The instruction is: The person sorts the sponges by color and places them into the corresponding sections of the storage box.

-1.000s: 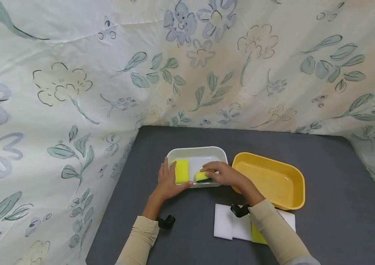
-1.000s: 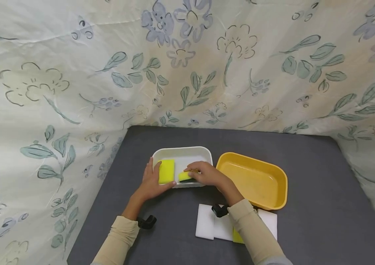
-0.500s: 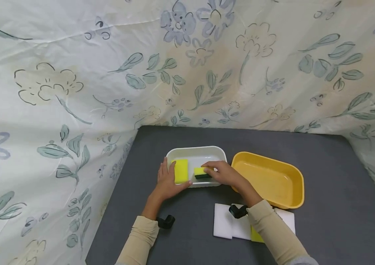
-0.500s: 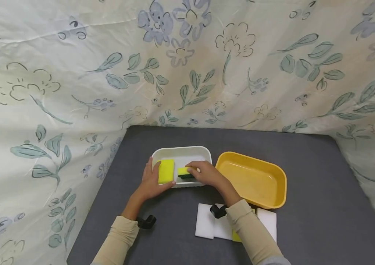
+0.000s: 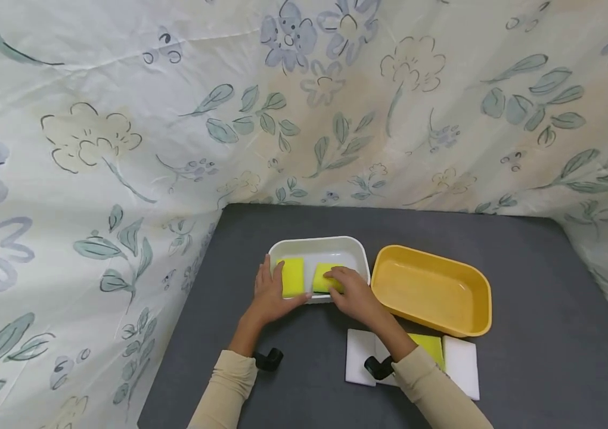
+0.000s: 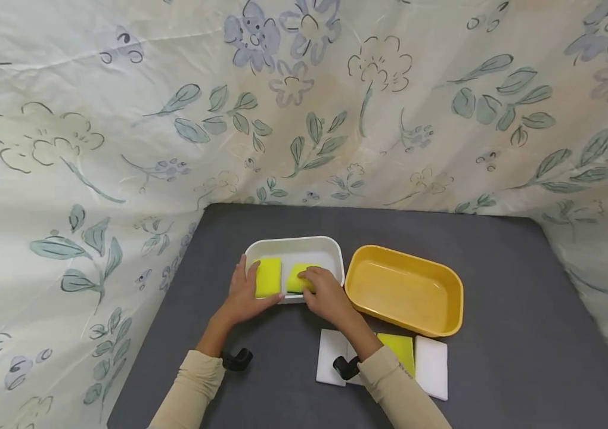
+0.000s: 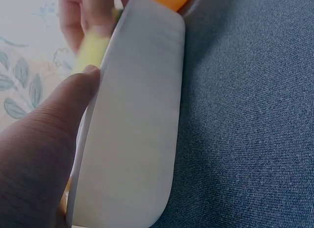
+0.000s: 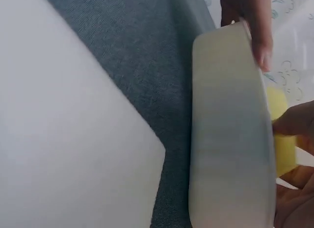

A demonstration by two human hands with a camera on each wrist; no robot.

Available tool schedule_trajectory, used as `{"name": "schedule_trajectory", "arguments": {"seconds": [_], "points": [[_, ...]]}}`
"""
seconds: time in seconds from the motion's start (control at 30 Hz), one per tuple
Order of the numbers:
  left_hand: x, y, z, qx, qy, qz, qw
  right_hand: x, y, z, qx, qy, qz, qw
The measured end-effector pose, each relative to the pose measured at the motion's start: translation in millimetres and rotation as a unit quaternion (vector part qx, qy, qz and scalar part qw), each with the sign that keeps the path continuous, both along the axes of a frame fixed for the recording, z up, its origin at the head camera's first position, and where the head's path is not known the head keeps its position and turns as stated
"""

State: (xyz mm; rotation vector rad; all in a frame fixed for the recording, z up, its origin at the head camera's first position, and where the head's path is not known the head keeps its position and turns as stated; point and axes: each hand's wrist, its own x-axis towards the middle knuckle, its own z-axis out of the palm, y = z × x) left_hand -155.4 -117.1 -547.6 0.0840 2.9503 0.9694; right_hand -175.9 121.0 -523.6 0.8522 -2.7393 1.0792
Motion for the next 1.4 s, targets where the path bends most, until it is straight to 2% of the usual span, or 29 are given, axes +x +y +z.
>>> {"name": "schedule_trajectory", "arguments": {"seconds": [0.2,0.5,0.73,0.9,1.27,1.4], "points": [[1.5,1.8,0.3,-0.004,-0.007,-0.002,1.0,-5.2,-1,-0.1,0.051,-0.023,-0.009,0.9984],[1.8,2.7,3.4,-0.007,0.008,-0.001,0.9999,-14.5,-6,2.4,0.115,-0.038,-0.007,0.9926],[1.1,2.3,3.9,-0.009,-0.01,-0.001,0.9999,-22.9,-5,-2.1,0.103,-0.006,0.037,0.994],[1.2,1.3,5.0,-0.007,-0.011,-0.003,0.9999,-27.4,-6,-4.2,0.095,-0.023,0.065,0.9931],[0.7,-0.1,6.3,0.005,0.011,-0.004,0.9999,-29.2,-16,-8.9,0.074,-0.037,0.057,0.9949],[0.8,-0.7,6.7,0.004,0.002,-0.004,1.0,-27.5,-22,-8.0,0.064,-0.034,0.061,0.9955]]}}
